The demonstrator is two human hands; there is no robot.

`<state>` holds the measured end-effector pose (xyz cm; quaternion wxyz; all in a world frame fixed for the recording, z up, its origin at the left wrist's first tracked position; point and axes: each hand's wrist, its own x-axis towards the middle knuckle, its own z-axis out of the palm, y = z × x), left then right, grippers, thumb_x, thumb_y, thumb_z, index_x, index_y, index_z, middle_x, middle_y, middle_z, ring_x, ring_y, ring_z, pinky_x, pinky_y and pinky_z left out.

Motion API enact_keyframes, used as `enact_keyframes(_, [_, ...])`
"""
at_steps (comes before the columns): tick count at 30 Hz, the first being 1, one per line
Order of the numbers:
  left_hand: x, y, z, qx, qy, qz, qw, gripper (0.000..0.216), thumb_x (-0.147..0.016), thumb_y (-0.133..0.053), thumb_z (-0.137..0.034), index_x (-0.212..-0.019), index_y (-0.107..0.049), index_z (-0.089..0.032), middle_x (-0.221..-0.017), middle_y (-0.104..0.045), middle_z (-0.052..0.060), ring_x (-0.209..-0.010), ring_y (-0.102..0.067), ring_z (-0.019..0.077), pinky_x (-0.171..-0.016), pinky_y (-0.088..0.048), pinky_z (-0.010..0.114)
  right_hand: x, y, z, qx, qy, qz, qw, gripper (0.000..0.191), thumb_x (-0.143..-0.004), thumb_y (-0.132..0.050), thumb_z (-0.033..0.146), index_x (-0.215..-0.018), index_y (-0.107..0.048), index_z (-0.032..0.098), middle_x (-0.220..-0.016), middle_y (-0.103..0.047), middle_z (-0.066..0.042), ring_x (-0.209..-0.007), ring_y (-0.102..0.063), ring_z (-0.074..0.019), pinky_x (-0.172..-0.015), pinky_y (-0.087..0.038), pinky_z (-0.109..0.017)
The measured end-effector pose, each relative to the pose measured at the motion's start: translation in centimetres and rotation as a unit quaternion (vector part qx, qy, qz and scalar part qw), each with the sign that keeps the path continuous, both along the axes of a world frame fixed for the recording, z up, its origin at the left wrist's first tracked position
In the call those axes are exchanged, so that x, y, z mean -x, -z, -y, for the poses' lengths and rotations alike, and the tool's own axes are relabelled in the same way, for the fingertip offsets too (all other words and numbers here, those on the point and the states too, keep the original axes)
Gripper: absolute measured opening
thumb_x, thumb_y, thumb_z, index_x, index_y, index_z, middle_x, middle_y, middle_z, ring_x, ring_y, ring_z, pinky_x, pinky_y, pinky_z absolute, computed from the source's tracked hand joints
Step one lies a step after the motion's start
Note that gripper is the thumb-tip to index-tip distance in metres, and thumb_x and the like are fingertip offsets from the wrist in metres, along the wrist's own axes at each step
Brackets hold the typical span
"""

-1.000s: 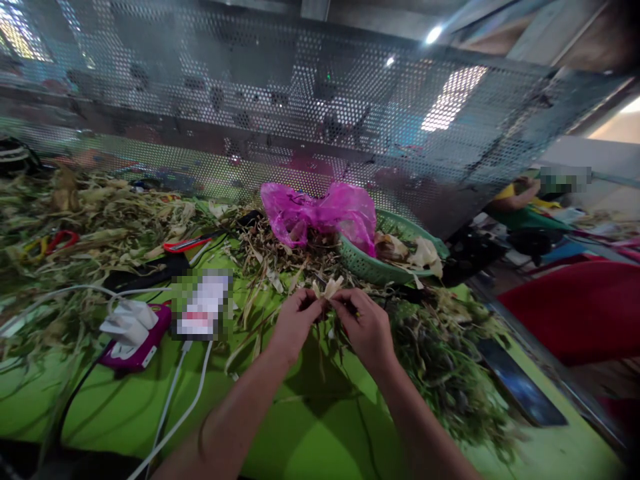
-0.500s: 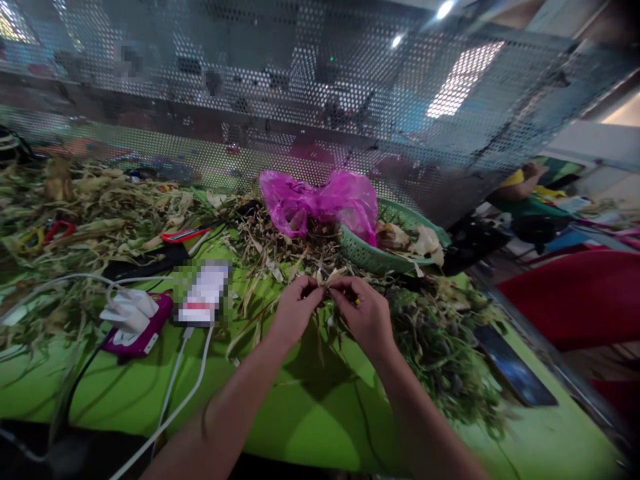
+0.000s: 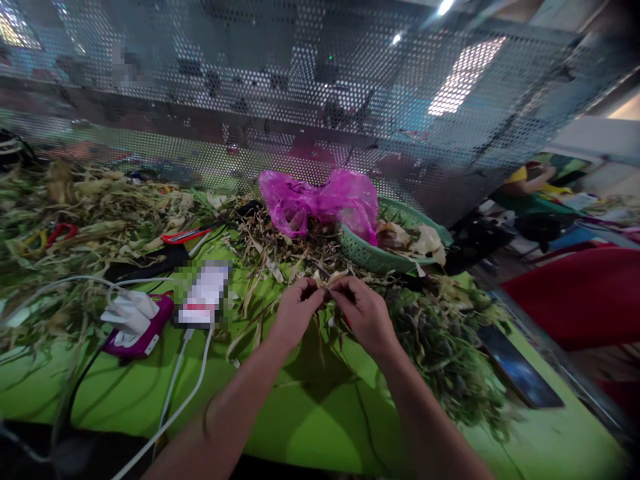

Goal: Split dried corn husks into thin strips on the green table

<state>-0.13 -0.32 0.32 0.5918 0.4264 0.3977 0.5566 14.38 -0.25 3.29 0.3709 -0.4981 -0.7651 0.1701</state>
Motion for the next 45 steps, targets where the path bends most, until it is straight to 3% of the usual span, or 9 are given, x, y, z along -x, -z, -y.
enact_keyframes(11, [-0.2,-0.2,0.0,0.007,-0.013,-0.001,1.0,0.013,-0.073,-0.062,-0.029,-0.075,-0.058,-0.017,-0.068,-0.052,-0.002,-0.066,-0.045,0.0116,-0.063,-0.036,0.025,-0.5,0.3,-0.5,0.013,-0.022,0.005,1.0,0.01,-0.088,-0.054,0.031,-0.087,-0.06,0.022,-0.086,-0.066,-0.003,-0.079,-0.06,-0.0192,-0.073,-0.044,-0.029])
enact_keyframes(26, [-0.2,0.5,-0.2,0.007,-0.011,0.042,0.999,0.011,-0.074,-0.062,-0.026,-0.075,-0.056,-0.017,-0.069,-0.051,-0.002,-0.066,-0.046,0.0109,-0.064,-0.036,0.025,-0.1,1.0,-0.6,-0.004,0.025,-0.01,1.0,0.013,-0.083,-0.061,0.034,-0.083,-0.063,0.021,-0.077,-0.066,-0.002,-0.068,-0.059,-0.0178,-0.065,-0.046,-0.028])
enact_keyframes(33, [-0.1,0.5,-0.2,-0.03,-0.024,-0.046,0.998,0.009,-0.078,-0.058,-0.025,-0.076,-0.056,-0.017,-0.069,-0.052,-0.002,-0.066,-0.045,0.0108,-0.062,-0.036,0.023,-0.5,0.9,-0.7,0.02,0.007,0.006,1.0,0.013,-0.086,-0.057,0.033,-0.084,-0.062,0.021,-0.081,-0.065,-0.002,-0.073,-0.058,-0.0172,-0.069,-0.044,-0.027])
enact_keyframes(39, [0.0,0.6,-0.4,-0.008,-0.052,-0.101,0.993,0.009,-0.081,-0.054,-0.026,-0.077,-0.054,-0.018,-0.068,-0.05,-0.002,-0.065,-0.046,0.0118,-0.062,-0.037,0.024,-0.7,1.0,-0.9,0.008,0.044,-0.047,0.998,0.01,-0.085,-0.058,0.031,-0.082,-0.056,0.021,-0.084,-0.063,-0.001,-0.077,-0.057,-0.0167,-0.07,-0.043,-0.027])
enact_keyframes(42, [0.1,0.4,-0.2,0.009,-0.058,-0.206,0.977,0.008,-0.081,-0.054,-0.027,-0.083,-0.056,-0.019,-0.07,-0.055,-0.001,-0.064,-0.049,0.0137,-0.062,-0.038,0.025,-0.9,1.0,-1.1,-0.015,0.065,-0.108,0.992,0.009,-0.082,-0.061,0.028,-0.078,-0.056,0.021,-0.086,-0.063,-0.002,-0.077,-0.057,-0.0165,-0.071,-0.044,-0.028])
enact_keyframes(45, [0.3,0.0,0.3,-0.012,-0.049,-0.351,0.935,0.015,-0.08,-0.054,-0.026,-0.095,-0.059,-0.021,-0.078,-0.064,0.003,-0.068,-0.055,0.0175,-0.064,-0.04,0.028,-1.0,1.0,-1.2,-0.023,0.085,-0.15,0.985,0.009,-0.078,-0.065,0.026,-0.08,-0.057,0.021,-0.081,-0.061,-0.002,-0.072,-0.057,-0.0161,-0.068,-0.045,-0.028])
